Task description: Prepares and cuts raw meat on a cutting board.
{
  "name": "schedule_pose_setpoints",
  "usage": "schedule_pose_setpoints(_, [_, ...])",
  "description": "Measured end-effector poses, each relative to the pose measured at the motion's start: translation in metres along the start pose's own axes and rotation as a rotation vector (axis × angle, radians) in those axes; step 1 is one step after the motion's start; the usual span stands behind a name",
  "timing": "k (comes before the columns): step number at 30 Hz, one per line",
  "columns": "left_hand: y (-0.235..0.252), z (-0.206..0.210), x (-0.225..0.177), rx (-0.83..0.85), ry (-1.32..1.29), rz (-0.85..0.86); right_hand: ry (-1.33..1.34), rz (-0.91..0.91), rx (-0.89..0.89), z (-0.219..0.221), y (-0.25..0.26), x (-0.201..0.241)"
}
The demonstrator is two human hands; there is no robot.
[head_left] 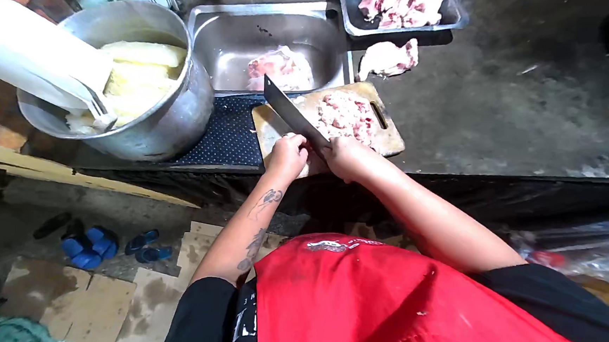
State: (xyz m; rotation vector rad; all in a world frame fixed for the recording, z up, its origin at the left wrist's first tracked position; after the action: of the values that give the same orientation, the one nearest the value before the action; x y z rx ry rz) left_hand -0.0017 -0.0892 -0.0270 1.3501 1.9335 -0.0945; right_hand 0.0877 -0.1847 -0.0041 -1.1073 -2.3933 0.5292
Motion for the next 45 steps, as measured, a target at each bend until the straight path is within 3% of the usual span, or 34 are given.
schedule_pose_setpoints(8, [0.004,0.002,0.0,0.009,0.013,0.012,-0.006,-0.003,-0.012,-0.003,0.011,0.024])
schedule_pose_setpoints(10, [0.007,0.003,-0.001,0.056,0.035,-0.071,0.028,-0.008,-0.002,-0.006,0.021,0.027])
schedule_pose_setpoints(13, [0.011,-0.006,0.007,0.03,0.07,-0.191,0.074,-0.027,-0.001,-0.011,0.027,0.013])
schedule_pose_setpoints(17, [0.017,-0.013,0.02,0.037,0.116,-0.272,0.107,0.091,-0.022,-0.023,0.026,-0.022])
schedule_pose_setpoints(26, [0.058,0.022,-0.021,0.249,0.031,0.067,0.471,0.097,-0.277,-0.084,0.006,-0.107])
schedule_pose_setpoints(31, [0.098,-0.013,0.013,0.144,0.178,-0.058,0.298,0.205,-0.476,-0.083,-0.004,-0.174])
schedule_pose_setpoints(35, [0.121,0.012,0.035,0.288,0.399,-0.044,0.164,0.337,-0.449,-0.072,-0.01,-0.211])
schedule_pose_setpoints(40, [0.12,0.043,-0.015,0.471,0.367,0.167,0.152,0.326,-0.459,-0.068,-0.008,-0.243])
schedule_pose_setpoints(45, [0.174,0.02,-0.054,0.309,0.357,0.215,0.335,0.241,-0.56,-0.066,-0.027,-0.26])
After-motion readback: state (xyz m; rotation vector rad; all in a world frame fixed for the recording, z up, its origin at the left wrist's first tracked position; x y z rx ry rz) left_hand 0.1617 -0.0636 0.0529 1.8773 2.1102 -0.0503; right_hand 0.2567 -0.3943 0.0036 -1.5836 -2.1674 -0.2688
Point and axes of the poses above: each hand's wrist, its own y-axis towards the middle knuckle, its own z-axis out of the palm, x = y × z, the point moved 8 cm from there along y, towards the middle knuckle, and after that the axes turned 14 degrees about z, right-handed, at the moved point
